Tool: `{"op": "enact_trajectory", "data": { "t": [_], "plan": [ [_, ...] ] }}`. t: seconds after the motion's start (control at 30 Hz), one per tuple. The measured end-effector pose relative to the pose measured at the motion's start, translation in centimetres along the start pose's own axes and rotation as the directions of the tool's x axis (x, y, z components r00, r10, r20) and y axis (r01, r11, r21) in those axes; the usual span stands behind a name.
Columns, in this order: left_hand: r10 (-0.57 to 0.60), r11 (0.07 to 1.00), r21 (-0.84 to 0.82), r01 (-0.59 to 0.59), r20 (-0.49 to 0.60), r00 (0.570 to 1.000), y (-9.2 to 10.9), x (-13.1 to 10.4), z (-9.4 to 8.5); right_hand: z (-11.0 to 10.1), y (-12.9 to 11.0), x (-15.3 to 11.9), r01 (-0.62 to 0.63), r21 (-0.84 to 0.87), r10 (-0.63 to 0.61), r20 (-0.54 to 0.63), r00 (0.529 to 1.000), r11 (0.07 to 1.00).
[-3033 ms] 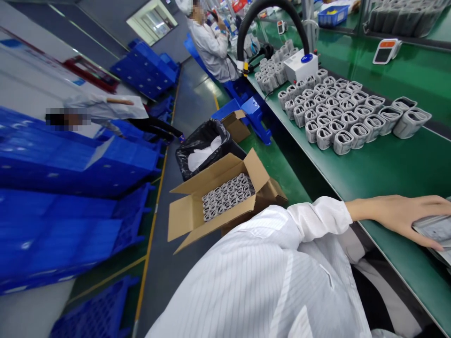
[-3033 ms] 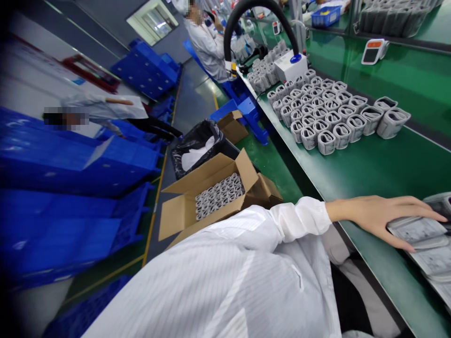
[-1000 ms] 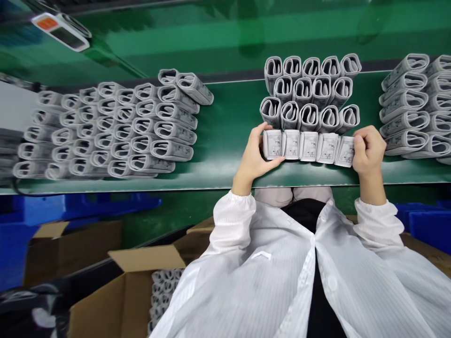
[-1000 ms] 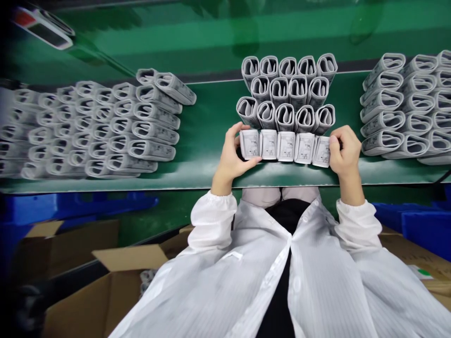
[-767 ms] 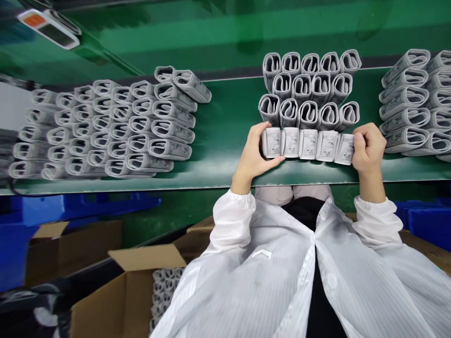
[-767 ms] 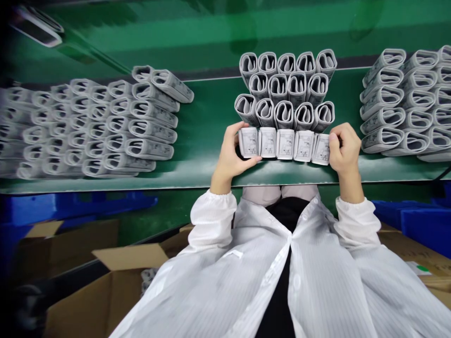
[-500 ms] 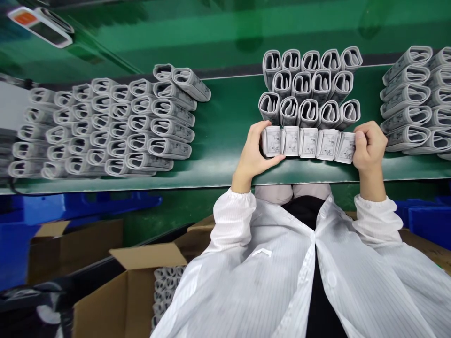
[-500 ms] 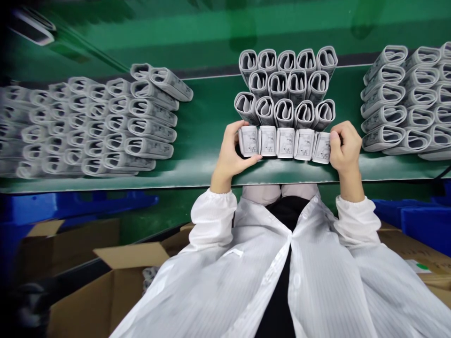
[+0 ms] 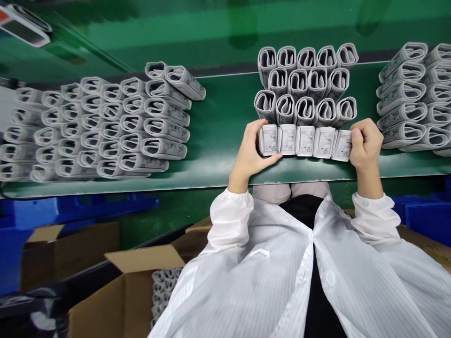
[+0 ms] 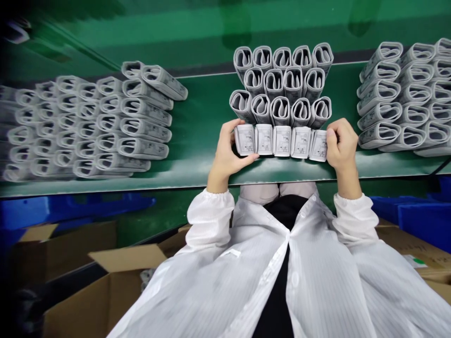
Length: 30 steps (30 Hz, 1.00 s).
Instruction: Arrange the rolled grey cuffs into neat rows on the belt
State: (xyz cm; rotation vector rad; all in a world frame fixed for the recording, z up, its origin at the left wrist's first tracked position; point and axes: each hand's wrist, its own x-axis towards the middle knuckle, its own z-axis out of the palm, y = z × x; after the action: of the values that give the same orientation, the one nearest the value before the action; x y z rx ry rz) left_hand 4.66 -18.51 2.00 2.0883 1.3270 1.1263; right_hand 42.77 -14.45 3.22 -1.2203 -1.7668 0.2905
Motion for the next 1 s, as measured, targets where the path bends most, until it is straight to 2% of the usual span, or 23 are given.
{"op": "enact_trajectory", "data": {
  "t": [0.47, 1.0],
  "plan": [
    [-0.004, 1.000, -0.023, 0.003, -0.019, 1.000, -0.29, -0.18, 0.13, 0.02, -0.27, -0.03, 0.000, -0.018, 0.000, 0.010, 1.000, 1.000],
    [-0.016, 0.999, -0.035, 0.016, -0.011, 1.000, -0.53, -0.33, 0.07, -0.05, -0.05, -0.33, -0.067, -0.012, 0.068, 0.040, 0.997, 0.998]
  ]
}}
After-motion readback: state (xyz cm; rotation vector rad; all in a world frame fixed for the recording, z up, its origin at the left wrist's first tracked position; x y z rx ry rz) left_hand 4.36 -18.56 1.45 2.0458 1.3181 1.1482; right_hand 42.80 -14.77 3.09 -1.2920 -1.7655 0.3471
